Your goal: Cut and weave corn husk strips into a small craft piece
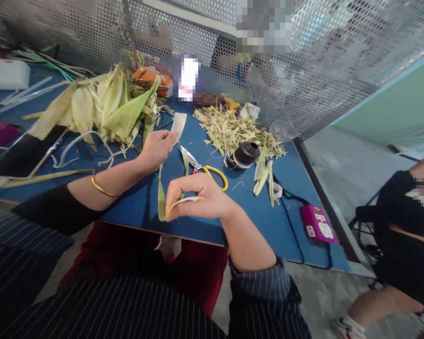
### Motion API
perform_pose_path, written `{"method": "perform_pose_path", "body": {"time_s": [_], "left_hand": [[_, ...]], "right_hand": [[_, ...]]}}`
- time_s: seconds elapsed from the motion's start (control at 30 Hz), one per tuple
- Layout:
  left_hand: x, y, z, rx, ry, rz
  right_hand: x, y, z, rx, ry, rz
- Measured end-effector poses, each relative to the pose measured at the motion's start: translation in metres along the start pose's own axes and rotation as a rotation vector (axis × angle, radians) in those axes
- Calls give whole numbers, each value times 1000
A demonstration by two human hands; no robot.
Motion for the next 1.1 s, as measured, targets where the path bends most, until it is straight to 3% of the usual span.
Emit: {"method": "perform_pose_path", "body": {"time_s": [0.13, 0.2, 0.27, 0.43, 0.5, 0.6, 0.7, 0.83, 0.93, 1.1], "left_hand": [[3, -3, 2, -5, 11, 32], [4, -4, 2, -8, 21, 42], [5, -3, 1, 10, 37, 48], [-4, 6, -3, 65, 58, 23], [-8, 9, -2, 66, 65, 24], [-10, 11, -2, 75, 85, 41], [-10, 13, -3, 97, 116, 53], [-13, 20, -10, 160, 120, 60], [-21, 29, -18, 241, 92, 9], [-30, 44, -33, 391, 5, -66]], "right_hand": [[1, 15, -13, 283, -265, -56], [0, 20, -11, 323, -307, -51], [-5, 19, 0, 223, -306, -66], [-31, 12, 53, -399, 15, -207], [-41, 14, 67, -554, 161, -276], [-59, 20, 80, -636, 339, -389], [-70, 25, 90, -618, 541, -458], [-56, 28, 102, -754, 852, -355], [-49, 30, 105, -873, 676, -234], [-47, 37, 111, -1048, 394, -161]]}}
Point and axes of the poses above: each hand's wrist, its own y-axis away from the middle knuckle, its own z-axis out of the back of the hand, x = y × z, the point moved 8 cm from there along -y, towards the middle knuckle, and after that the axes turned 7 degrees about z, right-handed, at the moved point
